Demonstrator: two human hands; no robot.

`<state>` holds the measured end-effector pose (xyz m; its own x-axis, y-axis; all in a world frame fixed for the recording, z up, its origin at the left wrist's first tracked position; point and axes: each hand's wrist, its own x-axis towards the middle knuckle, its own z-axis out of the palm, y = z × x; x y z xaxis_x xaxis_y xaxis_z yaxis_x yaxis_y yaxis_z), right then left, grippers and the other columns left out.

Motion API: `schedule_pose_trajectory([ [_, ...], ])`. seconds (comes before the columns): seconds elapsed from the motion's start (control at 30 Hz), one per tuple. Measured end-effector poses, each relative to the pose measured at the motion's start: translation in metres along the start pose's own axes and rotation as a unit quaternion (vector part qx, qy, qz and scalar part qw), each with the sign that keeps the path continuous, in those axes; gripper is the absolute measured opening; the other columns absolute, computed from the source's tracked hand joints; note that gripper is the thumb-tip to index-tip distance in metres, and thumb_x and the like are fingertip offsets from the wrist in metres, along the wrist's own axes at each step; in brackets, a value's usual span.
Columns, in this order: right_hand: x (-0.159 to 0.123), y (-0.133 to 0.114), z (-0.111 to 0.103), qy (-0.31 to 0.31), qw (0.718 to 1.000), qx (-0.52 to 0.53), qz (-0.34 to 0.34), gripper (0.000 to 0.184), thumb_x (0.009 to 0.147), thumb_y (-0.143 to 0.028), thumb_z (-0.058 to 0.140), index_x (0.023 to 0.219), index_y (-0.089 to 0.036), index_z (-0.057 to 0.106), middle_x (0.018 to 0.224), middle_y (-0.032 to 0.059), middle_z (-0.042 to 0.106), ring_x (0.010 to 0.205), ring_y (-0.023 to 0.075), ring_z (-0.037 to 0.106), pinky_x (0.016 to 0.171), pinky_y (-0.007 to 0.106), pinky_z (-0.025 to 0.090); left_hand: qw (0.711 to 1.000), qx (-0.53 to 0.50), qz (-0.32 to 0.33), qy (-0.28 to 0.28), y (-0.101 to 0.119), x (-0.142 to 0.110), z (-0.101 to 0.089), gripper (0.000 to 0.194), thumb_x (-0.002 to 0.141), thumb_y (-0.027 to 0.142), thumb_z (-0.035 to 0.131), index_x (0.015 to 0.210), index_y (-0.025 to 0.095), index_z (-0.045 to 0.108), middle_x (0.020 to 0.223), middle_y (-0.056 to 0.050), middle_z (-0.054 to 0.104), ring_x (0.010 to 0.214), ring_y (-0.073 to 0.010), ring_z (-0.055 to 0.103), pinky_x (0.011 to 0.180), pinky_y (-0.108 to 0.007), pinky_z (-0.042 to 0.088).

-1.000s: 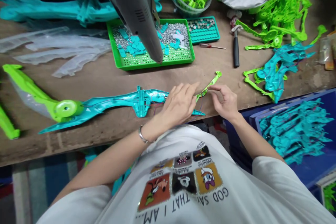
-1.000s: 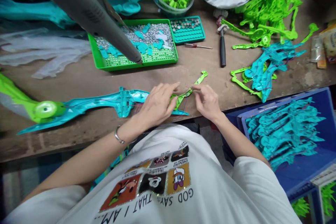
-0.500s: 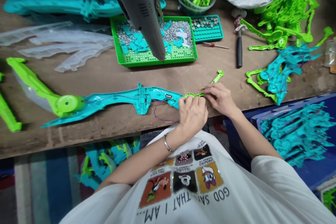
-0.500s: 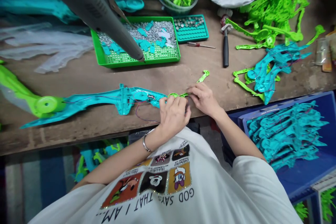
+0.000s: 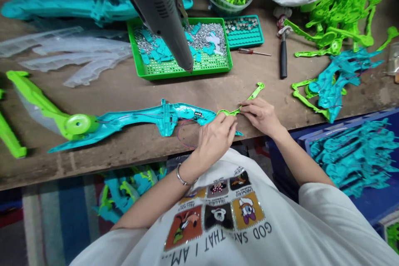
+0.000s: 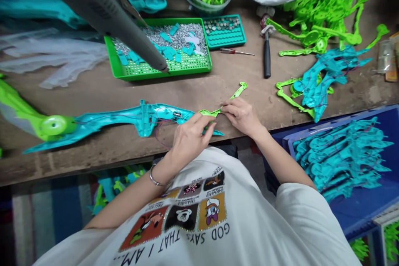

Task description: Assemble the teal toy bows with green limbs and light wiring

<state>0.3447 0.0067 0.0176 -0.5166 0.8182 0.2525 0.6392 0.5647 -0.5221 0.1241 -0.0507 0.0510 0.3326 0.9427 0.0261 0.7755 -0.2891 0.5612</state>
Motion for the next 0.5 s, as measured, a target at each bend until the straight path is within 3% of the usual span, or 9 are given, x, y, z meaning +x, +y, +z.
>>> schedule_pose_trajectory([
  [0.17,-0.006,0.003,0.001,-0.021,0.998,-0.052,-0.039,0.023,0.102,-0.023,0.055,0.109,-0.027,0.077,0.121,0.0078,0.079,0.105,0.0218,0.074,0.093,0.042,0.061,0.996,0.076,0.038,0.019,-0.013,-0.006,0.004,0.031,0.108,0.029,0.043,0.112,0.021,0.072,0.096,-0.009,0.069,0.077,-0.0167,0.066,0.059,-0.028,0.045],
  [0.5,-0.012,0.012,0.002,-0.054,0.987,-0.129,-0.079,0.028,0.102,-0.024,0.056,0.119,-0.033,0.076,0.132,0.0045,0.076,0.11,0.0225,0.072,0.091,0.042,0.058,0.993,0.106,0.042,0.012,-0.027,0.006,-0.004,0.03,0.105,0.027,0.046,0.099,0.021,0.074,0.097,-0.009,0.067,0.085,-0.0188,0.064,0.067,-0.029,0.045],
])
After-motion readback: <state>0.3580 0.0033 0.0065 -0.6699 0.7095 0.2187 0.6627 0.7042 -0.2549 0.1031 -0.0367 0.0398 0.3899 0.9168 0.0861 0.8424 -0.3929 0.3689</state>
